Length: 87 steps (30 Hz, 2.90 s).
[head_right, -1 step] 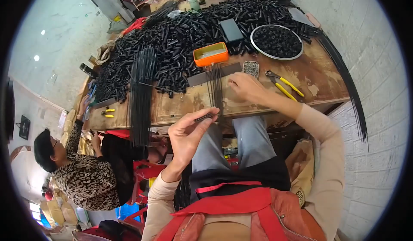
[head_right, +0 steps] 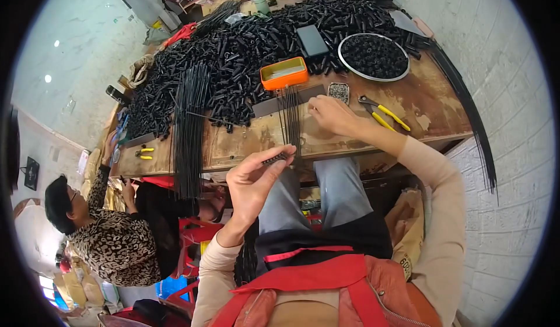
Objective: Assembling and trimming black plastic components at a factory workbench using pliers.
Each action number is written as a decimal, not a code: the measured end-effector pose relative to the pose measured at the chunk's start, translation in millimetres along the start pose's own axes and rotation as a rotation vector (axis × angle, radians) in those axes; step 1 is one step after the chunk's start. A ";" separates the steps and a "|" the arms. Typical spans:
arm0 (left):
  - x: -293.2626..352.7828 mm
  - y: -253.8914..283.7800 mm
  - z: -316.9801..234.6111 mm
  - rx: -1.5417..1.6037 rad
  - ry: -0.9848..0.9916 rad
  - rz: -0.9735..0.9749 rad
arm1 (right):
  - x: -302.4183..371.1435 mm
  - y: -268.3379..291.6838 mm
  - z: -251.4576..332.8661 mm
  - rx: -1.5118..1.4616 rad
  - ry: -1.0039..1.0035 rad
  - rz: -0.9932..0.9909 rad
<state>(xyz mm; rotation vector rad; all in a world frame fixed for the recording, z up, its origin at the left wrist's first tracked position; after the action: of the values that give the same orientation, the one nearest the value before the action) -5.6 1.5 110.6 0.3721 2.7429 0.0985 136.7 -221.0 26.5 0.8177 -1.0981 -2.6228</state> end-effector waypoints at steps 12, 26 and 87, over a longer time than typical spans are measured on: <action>-7.5 2.7 2.3 0.210 0.040 0.227 | -140.4 -30.4 -67.1 0.286 0.156 -0.006; -22.6 3.1 -2.4 0.350 0.108 0.138 | -164.0 -8.3 -81.7 0.112 -0.067 0.213; -27.9 19.2 14.8 0.288 0.187 0.050 | 48.6 87.7 155.9 0.390 0.634 -0.145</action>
<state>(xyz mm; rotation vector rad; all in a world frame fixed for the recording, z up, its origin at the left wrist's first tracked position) 29.5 12.7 108.8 0.5335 2.9385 -0.2651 6.3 -207.1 157.6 1.7074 -1.3829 -2.0018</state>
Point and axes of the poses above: each hand's wrist, its own x-axis away from the middle knuckle, its own y-axis out of the back of the hand, z = x × y, the point moved 1 cm from there along -x, towards the middle knuckle, and after that the axes turned 8 degrees about -x, right-handed, at the moved point
